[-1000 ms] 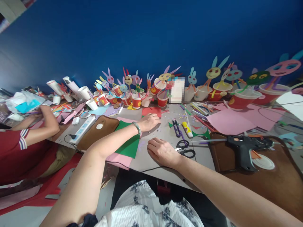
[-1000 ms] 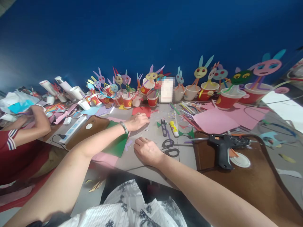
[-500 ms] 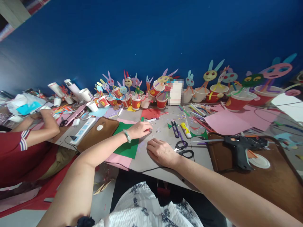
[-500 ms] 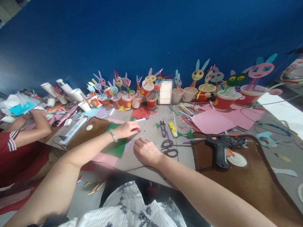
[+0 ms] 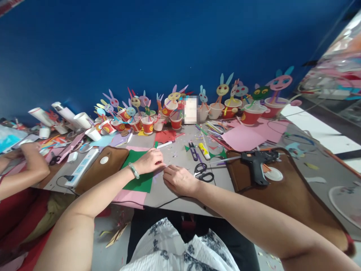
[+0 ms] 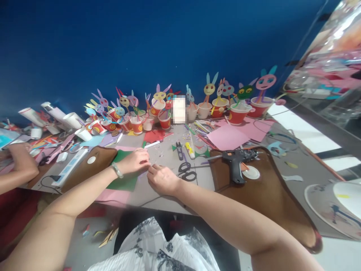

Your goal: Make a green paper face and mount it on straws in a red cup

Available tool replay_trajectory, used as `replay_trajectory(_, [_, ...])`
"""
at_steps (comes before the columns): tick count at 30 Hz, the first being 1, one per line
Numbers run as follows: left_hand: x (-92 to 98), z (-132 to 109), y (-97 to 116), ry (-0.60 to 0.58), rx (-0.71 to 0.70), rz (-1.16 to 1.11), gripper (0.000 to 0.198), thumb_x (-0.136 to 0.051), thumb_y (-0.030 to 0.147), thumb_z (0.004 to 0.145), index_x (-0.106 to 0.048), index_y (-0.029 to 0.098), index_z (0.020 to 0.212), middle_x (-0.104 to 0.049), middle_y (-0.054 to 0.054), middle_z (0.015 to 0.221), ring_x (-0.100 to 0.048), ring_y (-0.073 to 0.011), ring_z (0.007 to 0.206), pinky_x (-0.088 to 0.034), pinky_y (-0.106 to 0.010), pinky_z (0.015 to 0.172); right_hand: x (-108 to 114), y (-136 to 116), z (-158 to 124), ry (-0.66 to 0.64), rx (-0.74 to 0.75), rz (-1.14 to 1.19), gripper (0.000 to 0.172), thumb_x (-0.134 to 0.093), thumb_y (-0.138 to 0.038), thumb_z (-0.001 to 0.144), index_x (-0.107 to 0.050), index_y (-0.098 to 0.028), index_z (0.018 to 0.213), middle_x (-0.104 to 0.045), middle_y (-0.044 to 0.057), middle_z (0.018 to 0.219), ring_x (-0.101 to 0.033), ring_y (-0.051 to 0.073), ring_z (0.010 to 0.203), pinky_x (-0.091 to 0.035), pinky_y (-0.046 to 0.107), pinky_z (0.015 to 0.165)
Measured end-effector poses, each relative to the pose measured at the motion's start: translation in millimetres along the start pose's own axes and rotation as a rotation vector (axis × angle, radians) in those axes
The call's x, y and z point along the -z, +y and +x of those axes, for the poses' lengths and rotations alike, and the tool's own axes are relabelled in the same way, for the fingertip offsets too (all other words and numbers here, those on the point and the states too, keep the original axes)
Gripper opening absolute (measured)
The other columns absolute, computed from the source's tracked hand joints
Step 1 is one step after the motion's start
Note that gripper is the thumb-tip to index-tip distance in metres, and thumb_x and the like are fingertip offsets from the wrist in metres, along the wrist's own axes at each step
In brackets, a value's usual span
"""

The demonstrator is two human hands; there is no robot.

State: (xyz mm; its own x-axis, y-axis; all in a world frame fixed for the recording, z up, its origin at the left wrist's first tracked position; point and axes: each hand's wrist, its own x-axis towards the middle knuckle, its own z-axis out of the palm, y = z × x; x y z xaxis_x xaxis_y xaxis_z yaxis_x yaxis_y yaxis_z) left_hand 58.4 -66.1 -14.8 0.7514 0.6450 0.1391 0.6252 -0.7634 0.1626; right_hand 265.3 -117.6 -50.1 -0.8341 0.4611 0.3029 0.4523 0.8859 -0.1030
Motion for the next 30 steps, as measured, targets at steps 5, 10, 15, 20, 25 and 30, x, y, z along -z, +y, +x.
replay_trajectory(5, [4.8,25,1,0.011,0.024,-0.017,0.032,-0.054,0.033,0.097,-0.063,0.017,0.070,-0.067,-0.003,0.078,-0.062,-0.0172,0.080,-0.043,-0.033,0.086,-2,0,-1,0.015,-0.003,0.011,0.024,-0.042,-0.023,0.099,-0.062,-0.015,0.089,-0.064,0.011,0.096,-0.055,0.020,0.092,-0.044,0.031,0.078])
replay_trajectory(10, [5.3,61,4,-0.017,0.102,-0.008,0.016,-0.061,0.026,0.090,-0.068,0.017,0.079,-0.069,-0.004,0.082,-0.065,-0.0181,0.082,-0.047,-0.030,0.081,-2,0,-2,0.003,-0.003,0.007,0.025,-0.041,-0.022,0.099,-0.062,-0.014,0.090,-0.063,0.010,0.095,-0.055,0.019,0.086,-0.044,0.032,0.075])
replay_trajectory(15, [-1.3,109,11,-0.054,0.104,0.005,0.011,-0.060,0.022,0.089,-0.069,0.017,0.088,-0.071,-0.005,0.093,-0.067,-0.0183,0.090,-0.050,-0.028,0.082,-3,0,-1,-0.013,0.001,0.002,0.025,-0.040,-0.021,0.099,-0.063,-0.014,0.092,-0.063,0.010,0.095,-0.054,0.020,0.087,-0.045,0.032,0.074])
replay_trajectory(20, [-8.5,160,33,-0.080,0.105,0.072,0.016,-0.059,0.026,0.090,-0.069,0.019,0.100,-0.069,-0.007,0.106,-0.066,-0.0204,0.097,-0.051,-0.030,0.084,-4,1,-2,-0.016,0.011,0.009,0.024,-0.041,-0.021,0.099,-0.063,-0.013,0.091,-0.063,0.011,0.095,-0.054,0.021,0.087,-0.045,0.033,0.073])
replay_trajectory(25, [-7.3,174,44,-0.067,0.315,0.214,0.025,-0.048,0.023,0.095,-0.067,0.013,0.107,-0.063,-0.015,0.113,-0.065,-0.0270,0.103,-0.051,-0.037,0.088,-5,1,-3,-0.028,0.002,-0.003,0.025,-0.040,-0.021,0.099,-0.063,-0.014,0.091,-0.062,0.010,0.093,-0.054,0.021,0.084,-0.043,0.034,0.069])
replay_trajectory(30, [2.7,159,10,-0.093,0.587,0.337,0.031,-0.042,0.013,0.094,-0.066,0.001,0.110,-0.054,-0.026,0.123,-0.068,-0.0333,0.102,-0.052,-0.041,0.085,-3,2,-3,-0.046,0.023,0.017,0.022,-0.042,-0.020,0.098,-0.063,-0.013,0.092,-0.062,0.012,0.096,-0.053,0.022,0.089,-0.044,0.034,0.072])
